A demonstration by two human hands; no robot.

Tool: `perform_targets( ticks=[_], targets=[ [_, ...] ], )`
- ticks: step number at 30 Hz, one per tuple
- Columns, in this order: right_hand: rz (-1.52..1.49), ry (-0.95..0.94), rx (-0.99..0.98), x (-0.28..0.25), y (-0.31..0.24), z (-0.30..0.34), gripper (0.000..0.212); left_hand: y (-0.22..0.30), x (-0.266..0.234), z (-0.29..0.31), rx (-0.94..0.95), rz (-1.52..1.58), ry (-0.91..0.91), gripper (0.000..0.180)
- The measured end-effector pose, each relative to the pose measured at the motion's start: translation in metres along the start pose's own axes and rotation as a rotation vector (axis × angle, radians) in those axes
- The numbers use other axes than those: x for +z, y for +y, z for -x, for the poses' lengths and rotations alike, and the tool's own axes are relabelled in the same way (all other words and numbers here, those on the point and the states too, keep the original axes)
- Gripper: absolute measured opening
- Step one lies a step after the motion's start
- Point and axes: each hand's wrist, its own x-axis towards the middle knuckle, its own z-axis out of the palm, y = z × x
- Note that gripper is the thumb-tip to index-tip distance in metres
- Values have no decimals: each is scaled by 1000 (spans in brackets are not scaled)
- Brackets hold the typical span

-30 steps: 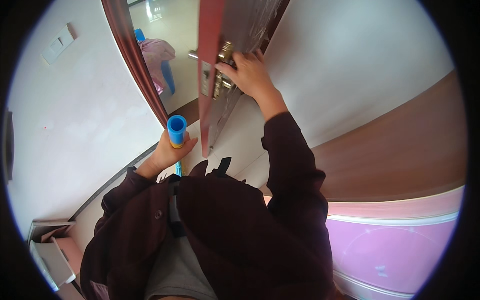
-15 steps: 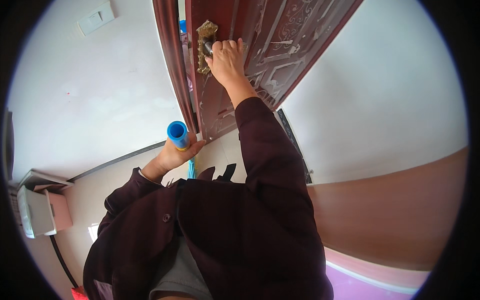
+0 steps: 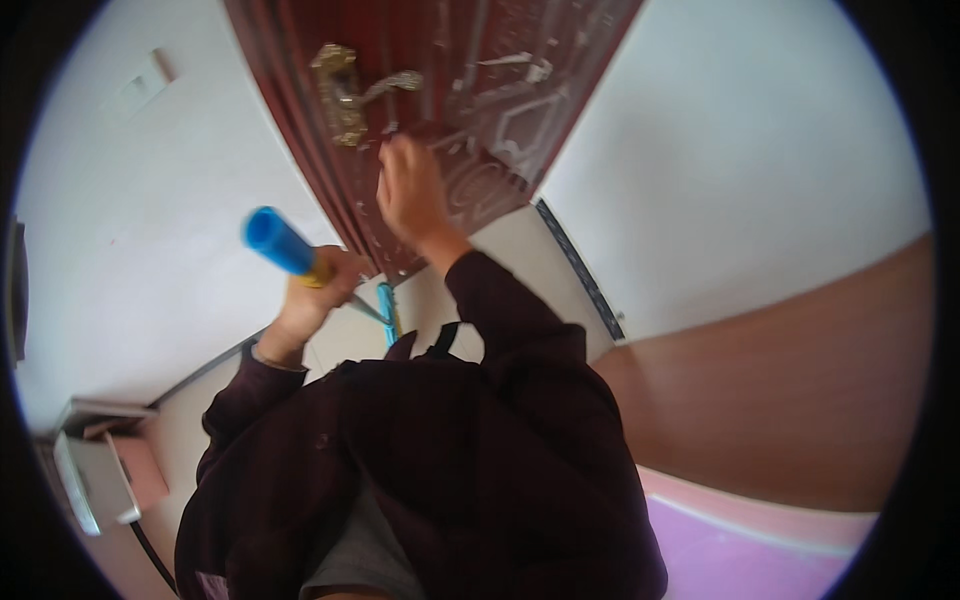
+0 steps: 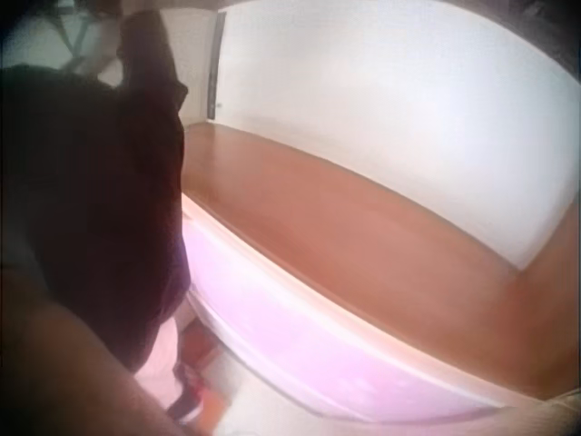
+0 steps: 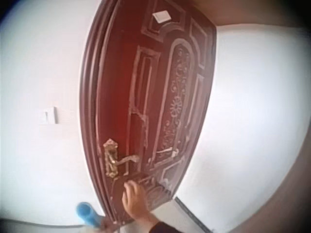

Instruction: The person sweeps the tiled floor near a doorway using a blue and yellow broom. They briefly remove a piece of tape from the door before continuing to sweep the area around the entrance and into the room.

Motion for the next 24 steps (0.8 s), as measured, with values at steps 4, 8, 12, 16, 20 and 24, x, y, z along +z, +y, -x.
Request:
perform_targets(
  ticks=[4, 8, 12, 16, 20, 24],
  targets=[
    [-235, -483, 210, -16, -19, 142, 40, 18, -1, -7, 19, 195, 72, 21],
    [-294, -523, 226, -26, -47, 167, 64, 42, 3, -15, 135, 335, -132, 29],
    [-362, -373, 238, -24, -47, 170, 48, 59, 19, -24, 364, 443, -317, 35],
    [-377, -230, 692, -35, -40, 193, 26, 48, 33, -46, 442, 577, -468, 35],
    [-118, -50, 724, -59, -6, 207, 26, 33, 58, -71, 467, 637, -578, 28],
    [16, 130, 783, -87, 28, 225, 22, 32, 105, -99, 424, 544, -455, 15]
  ],
)
